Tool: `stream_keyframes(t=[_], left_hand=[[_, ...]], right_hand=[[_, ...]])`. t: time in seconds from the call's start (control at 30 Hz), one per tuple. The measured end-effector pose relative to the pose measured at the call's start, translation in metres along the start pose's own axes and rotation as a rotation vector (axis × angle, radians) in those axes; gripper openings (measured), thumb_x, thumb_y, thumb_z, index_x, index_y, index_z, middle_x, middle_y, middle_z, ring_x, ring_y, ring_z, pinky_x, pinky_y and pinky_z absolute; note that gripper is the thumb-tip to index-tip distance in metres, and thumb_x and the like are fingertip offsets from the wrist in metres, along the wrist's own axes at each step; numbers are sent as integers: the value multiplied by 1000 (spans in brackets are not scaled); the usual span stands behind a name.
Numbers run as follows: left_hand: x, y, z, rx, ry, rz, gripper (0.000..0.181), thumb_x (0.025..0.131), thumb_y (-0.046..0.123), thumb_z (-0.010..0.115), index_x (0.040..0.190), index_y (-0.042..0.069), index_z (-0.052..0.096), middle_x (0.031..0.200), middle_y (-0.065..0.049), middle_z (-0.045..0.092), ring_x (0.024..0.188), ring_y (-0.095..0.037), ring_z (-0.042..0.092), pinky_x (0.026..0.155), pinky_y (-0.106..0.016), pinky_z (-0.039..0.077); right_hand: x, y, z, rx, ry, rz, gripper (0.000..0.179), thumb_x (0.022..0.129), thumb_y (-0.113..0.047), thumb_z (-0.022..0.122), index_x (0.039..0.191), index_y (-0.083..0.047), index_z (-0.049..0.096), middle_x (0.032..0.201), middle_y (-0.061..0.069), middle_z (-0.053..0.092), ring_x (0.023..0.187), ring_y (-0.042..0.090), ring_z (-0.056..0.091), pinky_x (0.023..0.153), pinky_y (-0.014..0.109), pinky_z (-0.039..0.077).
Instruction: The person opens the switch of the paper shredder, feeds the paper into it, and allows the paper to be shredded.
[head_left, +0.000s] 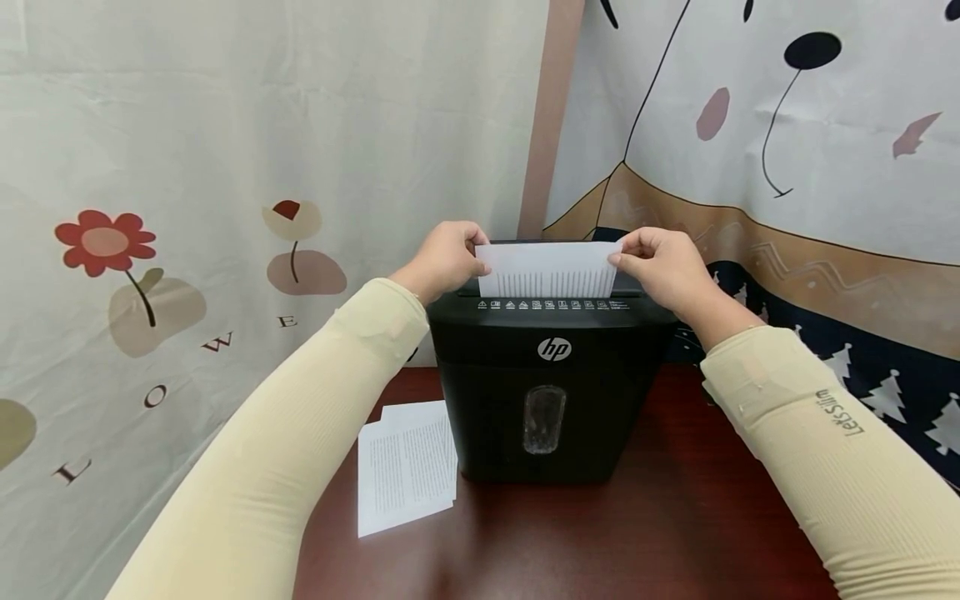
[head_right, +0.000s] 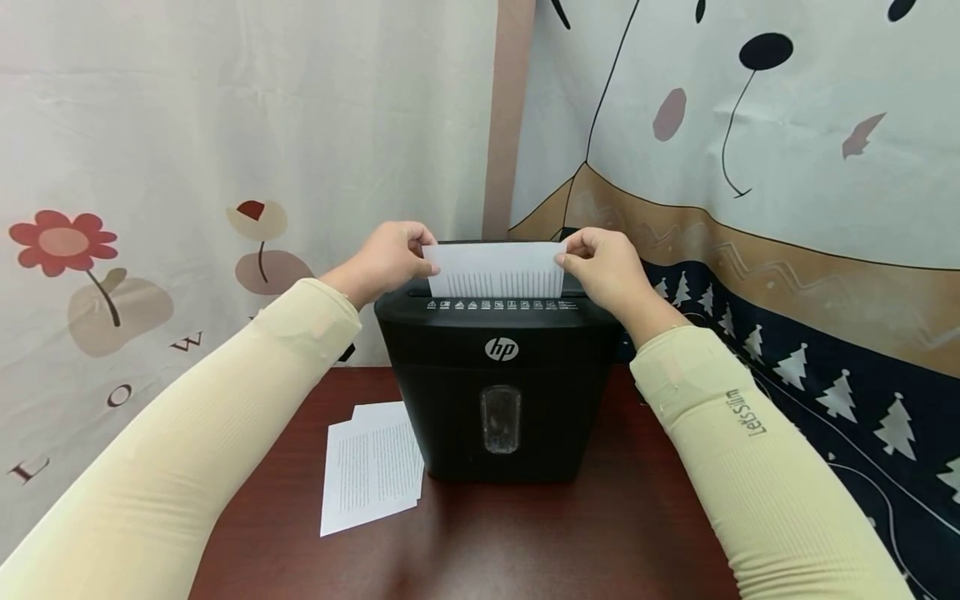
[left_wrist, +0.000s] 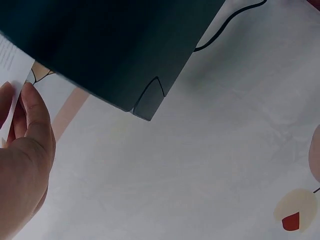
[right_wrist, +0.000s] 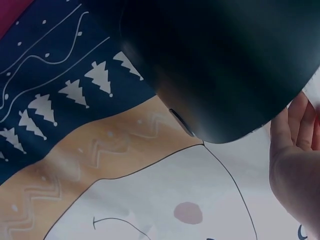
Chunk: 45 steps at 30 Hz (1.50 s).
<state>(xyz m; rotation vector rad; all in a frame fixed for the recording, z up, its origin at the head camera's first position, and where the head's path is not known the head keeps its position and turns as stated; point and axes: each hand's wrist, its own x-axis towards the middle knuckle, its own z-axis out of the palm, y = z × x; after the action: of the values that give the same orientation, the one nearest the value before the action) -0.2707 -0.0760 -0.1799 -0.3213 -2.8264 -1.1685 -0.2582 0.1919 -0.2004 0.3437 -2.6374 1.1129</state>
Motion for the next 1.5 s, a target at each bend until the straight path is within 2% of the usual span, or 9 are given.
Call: stream_keyframes(t=[0.17,0.4,0.63,0.97,1.23,1.5], left_hand=[[-2,-1,0,-13,-20,-4,10,89,-2,64,96,1,57,95,-9,52,91,-23,48,78,-32,43],[-3,-4,2,3,-41,-8,9,89,-3,64,93,2,57,91,-7,55,88,-23,52,77,-31,45],[-3,-8,4,5,-33,25,12,84,-9,64,88,0,58,83,-7,60,83,-22,58,73,-27,46],[-2,-14,6,45,-26,46,12,83,-10,64,87,1,58,81,-6,62,80,-19,56,71,-24,43],[-11,-14,8,140,-19,92,11,88,2,65,95,2,58,97,-12,63,92,-25,55,82,-34,46],[-20,-19,7,248,-18,140,25,91,10,64,114,1,60,115,-12,62,107,-25,56,95,-39,44]], right_hand=[[-1,2,2,-2,-20,-5,23,97,-20,59,109,-1,66,104,17,63,92,26,50,77,39,42],[-3,4,4,-11,-43,-10,23,97,-17,60,111,0,66,113,20,62,96,29,52,82,43,44],[-3,4,6,-14,-54,-19,21,96,-13,60,110,0,66,110,21,64,98,31,56,85,45,46],[-5,4,8,-41,-58,-38,21,96,-14,60,110,0,66,112,20,64,97,30,58,86,45,47],[-9,6,8,-51,-63,-56,21,97,-13,59,112,0,65,112,20,64,100,31,58,86,45,47],[-15,6,9,-110,-81,-64,27,96,-17,60,119,-2,63,119,20,63,112,35,56,95,52,45]])
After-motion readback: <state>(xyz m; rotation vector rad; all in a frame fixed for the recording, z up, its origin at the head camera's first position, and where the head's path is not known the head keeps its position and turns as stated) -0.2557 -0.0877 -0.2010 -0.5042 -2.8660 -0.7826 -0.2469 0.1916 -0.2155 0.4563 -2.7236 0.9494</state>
